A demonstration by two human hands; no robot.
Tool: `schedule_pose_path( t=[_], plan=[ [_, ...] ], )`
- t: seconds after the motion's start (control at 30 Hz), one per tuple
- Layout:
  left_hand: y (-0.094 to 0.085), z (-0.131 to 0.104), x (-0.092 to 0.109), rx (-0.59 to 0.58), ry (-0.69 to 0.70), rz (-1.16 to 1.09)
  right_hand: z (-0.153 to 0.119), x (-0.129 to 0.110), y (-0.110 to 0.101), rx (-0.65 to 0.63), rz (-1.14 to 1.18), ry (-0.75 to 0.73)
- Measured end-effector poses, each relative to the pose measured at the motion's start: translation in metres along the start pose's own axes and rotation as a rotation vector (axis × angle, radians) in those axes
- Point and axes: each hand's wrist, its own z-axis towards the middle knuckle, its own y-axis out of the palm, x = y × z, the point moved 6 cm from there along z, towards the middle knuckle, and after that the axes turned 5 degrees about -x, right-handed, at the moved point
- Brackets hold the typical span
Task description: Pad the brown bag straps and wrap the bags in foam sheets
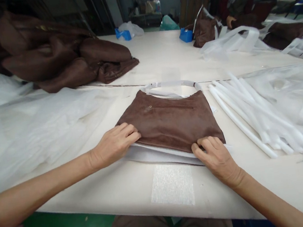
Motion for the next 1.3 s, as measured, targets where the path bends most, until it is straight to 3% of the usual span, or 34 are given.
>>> schedule_pose_path(
  t=[0.17,0.33,0.43,0.6,0.63,0.7,0.8,0.83,0.9,0.97,1.03,1.13,1.2,1.3],
  plan=[
    [0.008,-0.018,-0.009,0.089,-0.038,-0.138,-0.009,-0.001,0.002,0.019,0.087,-0.038],
    [0.011,-0.032,-0.025,0.076,-0.101,-0.347,-0.014,0.005,0.011,0.014,0.143,0.030],
    [0.021,-0.036,-0.028,0.115,-0.066,-0.311,-0.017,0.004,0.014,0.013,0.121,0.047],
    [0.040,-0.049,-0.022,0.288,-0.096,-0.266,-0.017,0.001,0.016,-0.033,0.079,0.006],
    [0.039,-0.052,-0.022,0.269,-0.105,-0.293,-0.016,0.001,0.016,-0.044,0.081,-0.006],
    [0.030,-0.053,-0.024,0.125,-0.114,-0.343,-0.014,0.000,0.016,-0.047,0.085,-0.023],
    [0.004,-0.046,-0.028,-0.173,-0.088,-0.365,-0.011,0.001,0.017,-0.032,0.084,-0.020],
    [-0.007,-0.040,-0.028,-0.196,-0.079,-0.348,-0.011,0.001,0.018,-0.028,0.081,-0.016],
    [-0.027,-0.019,-0.026,-0.108,-0.085,-0.310,-0.010,0.001,0.019,-0.034,0.076,-0.008],
    [-0.032,0.005,-0.011,0.029,-0.034,-0.287,-0.010,0.000,0.020,-0.037,0.072,-0.002],
    [-0.019,0.026,0.014,0.078,0.124,-0.270,-0.008,-0.001,0.020,-0.038,0.070,-0.005],
    [0.017,0.040,0.045,0.064,0.349,-0.213,-0.005,-0.001,0.019,-0.042,0.067,0.007],
    [0.036,0.040,0.049,0.082,0.392,-0.173,-0.003,0.001,0.017,-0.064,0.066,0.021],
    [0.046,0.037,0.044,0.159,0.375,-0.138,-0.007,0.002,0.013,-0.118,0.077,0.042]
  ],
)
